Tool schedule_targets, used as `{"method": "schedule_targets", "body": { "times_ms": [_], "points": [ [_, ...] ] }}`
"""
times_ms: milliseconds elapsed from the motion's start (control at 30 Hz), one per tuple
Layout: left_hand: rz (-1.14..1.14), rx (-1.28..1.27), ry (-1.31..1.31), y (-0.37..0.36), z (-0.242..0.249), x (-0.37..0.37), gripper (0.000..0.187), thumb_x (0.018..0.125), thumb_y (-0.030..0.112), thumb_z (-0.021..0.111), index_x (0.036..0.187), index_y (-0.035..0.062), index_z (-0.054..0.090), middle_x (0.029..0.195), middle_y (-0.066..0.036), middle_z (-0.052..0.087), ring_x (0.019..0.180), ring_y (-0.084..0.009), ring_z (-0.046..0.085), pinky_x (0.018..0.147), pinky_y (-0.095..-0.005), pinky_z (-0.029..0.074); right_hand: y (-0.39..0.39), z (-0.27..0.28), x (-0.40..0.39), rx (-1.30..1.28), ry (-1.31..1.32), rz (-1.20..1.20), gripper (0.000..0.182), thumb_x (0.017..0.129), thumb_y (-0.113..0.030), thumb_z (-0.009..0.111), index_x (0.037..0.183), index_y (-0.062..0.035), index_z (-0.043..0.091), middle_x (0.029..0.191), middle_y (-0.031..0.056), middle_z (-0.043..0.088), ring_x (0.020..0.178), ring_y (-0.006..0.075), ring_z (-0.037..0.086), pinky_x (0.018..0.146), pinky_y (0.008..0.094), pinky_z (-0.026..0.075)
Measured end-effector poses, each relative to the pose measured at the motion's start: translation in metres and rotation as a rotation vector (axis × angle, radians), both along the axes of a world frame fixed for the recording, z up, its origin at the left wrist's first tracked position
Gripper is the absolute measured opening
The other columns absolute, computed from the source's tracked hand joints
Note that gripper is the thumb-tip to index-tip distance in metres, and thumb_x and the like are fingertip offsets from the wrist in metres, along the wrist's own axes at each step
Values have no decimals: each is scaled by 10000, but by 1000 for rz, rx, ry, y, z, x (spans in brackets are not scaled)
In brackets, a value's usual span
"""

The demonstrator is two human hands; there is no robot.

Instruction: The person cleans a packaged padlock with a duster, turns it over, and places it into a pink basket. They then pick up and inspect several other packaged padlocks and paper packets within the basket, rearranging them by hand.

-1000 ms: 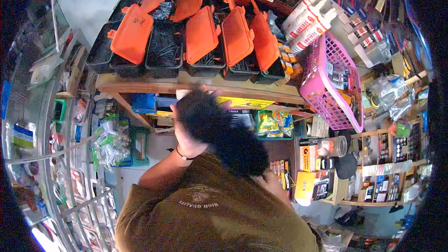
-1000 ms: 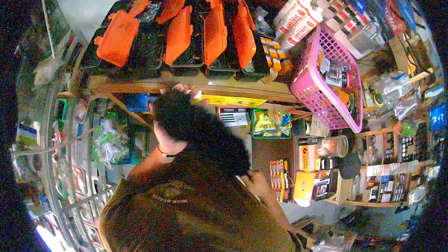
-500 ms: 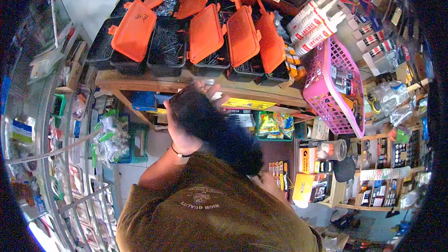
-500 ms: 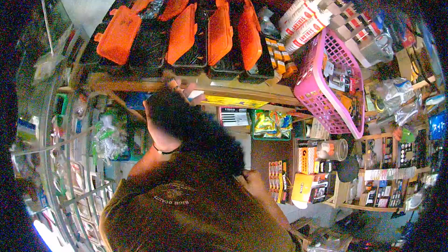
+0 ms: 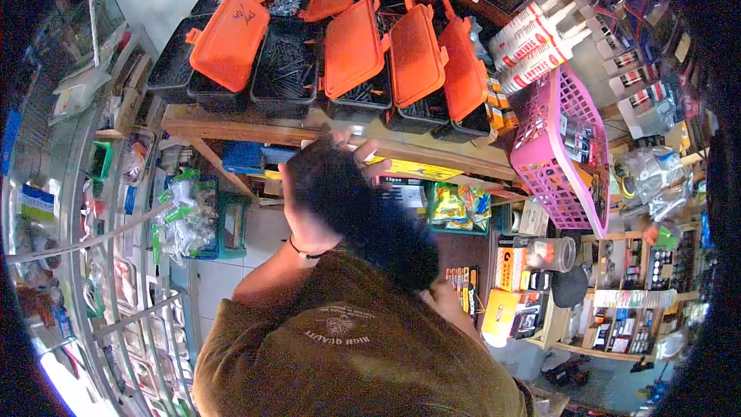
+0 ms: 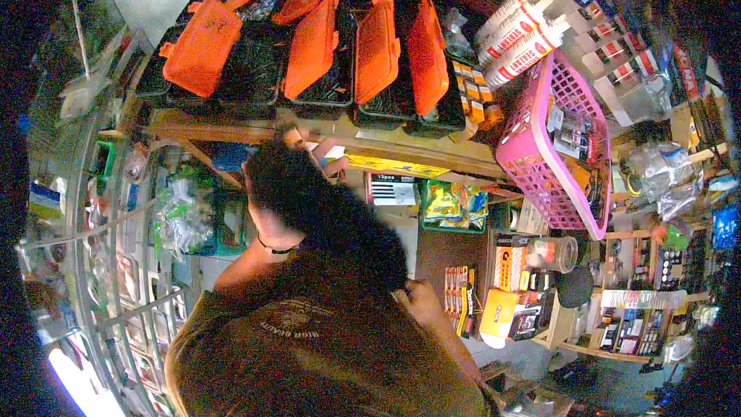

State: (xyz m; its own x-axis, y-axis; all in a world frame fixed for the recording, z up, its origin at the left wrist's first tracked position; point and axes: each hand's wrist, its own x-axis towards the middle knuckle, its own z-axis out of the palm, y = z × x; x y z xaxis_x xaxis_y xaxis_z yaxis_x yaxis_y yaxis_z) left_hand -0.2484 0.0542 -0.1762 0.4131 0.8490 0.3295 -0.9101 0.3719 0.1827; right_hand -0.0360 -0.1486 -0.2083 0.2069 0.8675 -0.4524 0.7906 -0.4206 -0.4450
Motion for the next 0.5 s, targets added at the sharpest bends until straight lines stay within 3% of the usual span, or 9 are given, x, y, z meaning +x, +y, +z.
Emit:
{"method": "schedule_targets", "body": {
  "times_ms": [67,100,167,200,233,300,367,433,500],
  "points": [
    [-132,20,-157,9,-15,-1,822,709,673,410,1284,107,256,1260,-211,338,1138,-381,361,929,-503,313,4,8,1,43,32,208,294,773,-276,535,769,15,573,692,243,559,645,387,548,611,434,445],
    [-66,-144,-14,-1,-6,-4,799,723,665,394,1283,112,259,1266,-205,338,1139,-386,361,935,-516,304,6,10,-2,41,32,212,294,773,-276,535,769,15,573,692,243,559,645,387,548,611,434,445],
    [-114,-66,-290,-4,-17,-6,742,759,642,350,1281,121,272,1271,-185,339,1146,-380,356,935,-504,312,6,12,-10,-24,215,-206,288,773,-281,536,845,-7,585,707,237,564,647,392,545,613,440,446],
    [-211,25,-542,0,-42,-9,729,770,641,322,1278,120,278,1278,-178,334,1154,-379,347,934,-499,314,6,8,-5,-27,214,-201,288,773,-281,536,845,-7,585,707,237,564,647,392,545,613,440,446],
    [93,-328,28,-12,14,-6,749,753,659,330,1271,121,280,1286,-187,315,1144,-381,358,909,-490,346,5,2,4,-35,90,26,291,778,-285,532,864,-12,585,712,234,567,649,392,547,616,440,447],
    [-49,-123,35,1,-7,-12,806,723,692,338,1288,126,240,1329,-203,229,1149,-394,345,911,-495,343,5,-3,11,-37,-91,305,311,783,-305,524,868,-11,584,713,232,568,652,392,547,621,443,446],
    [-23,-22,-69,-6,0,-12,780,745,677,309,1297,131,235,1330,-202,236,1163,-381,334,943,-500,303,4,-7,10,-9,-38,139,319,782,-313,523,874,-14,585,716,234,567,657,394,548,623,446,446],
    [52,-310,-97,-12,3,-13,720,785,638,271,1289,125,268,1297,-195,304,1188,-343,322,955,-495,287,2,-9,4,120,38,-78,335,773,-323,527,910,-22,587,740,237,569,671,399,549,628,452,445],
    [46,-227,-46,-13,10,-12,696,794,623,279,1286,130,278,1292,-194,315,1184,-338,330,963,-492,276,3,-8,10,110,-20,77,331,774,-318,527,890,-14,588,741,238,569,669,398,549,627,449,446]
  ]
}}
